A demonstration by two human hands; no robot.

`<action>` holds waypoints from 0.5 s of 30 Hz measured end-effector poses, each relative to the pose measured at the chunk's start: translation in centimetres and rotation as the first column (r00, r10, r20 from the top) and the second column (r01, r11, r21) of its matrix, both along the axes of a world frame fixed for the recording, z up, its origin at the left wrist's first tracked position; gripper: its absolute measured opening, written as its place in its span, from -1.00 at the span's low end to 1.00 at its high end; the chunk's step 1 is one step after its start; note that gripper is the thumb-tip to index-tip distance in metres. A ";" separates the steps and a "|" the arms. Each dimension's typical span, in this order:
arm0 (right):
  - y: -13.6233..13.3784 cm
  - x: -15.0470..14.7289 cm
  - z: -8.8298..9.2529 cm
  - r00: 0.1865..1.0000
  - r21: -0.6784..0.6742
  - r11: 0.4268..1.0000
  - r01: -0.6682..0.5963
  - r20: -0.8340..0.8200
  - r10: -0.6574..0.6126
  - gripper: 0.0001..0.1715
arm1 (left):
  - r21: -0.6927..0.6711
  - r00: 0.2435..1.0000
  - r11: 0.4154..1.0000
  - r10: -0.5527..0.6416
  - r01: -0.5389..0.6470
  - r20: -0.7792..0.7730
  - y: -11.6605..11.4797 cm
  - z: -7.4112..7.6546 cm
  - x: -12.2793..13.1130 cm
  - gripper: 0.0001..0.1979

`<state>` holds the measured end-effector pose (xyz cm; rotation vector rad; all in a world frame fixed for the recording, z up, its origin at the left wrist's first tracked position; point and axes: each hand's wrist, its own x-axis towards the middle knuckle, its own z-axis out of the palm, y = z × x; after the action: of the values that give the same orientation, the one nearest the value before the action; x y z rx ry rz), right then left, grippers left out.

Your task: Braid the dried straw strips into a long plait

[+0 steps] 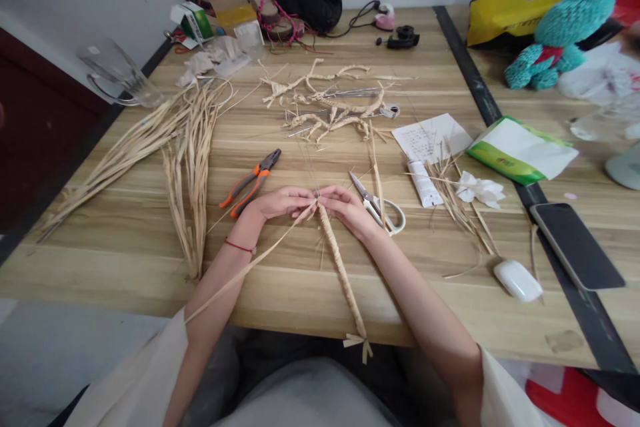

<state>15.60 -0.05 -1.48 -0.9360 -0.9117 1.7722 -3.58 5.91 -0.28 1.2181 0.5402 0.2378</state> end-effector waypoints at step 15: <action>0.1 -0.1 -0.2 1.000 -0.053 0.999 0.013 0.006 -0.013 -0.76 | 0.049 0.997 0.997 -0.060 0.062 -0.041 -0.1 0.1 0.0 -0.79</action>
<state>15.50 0.08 -1.69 -0.9792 -0.8641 1.7906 -3.56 5.82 -0.23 1.2880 0.5333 0.1762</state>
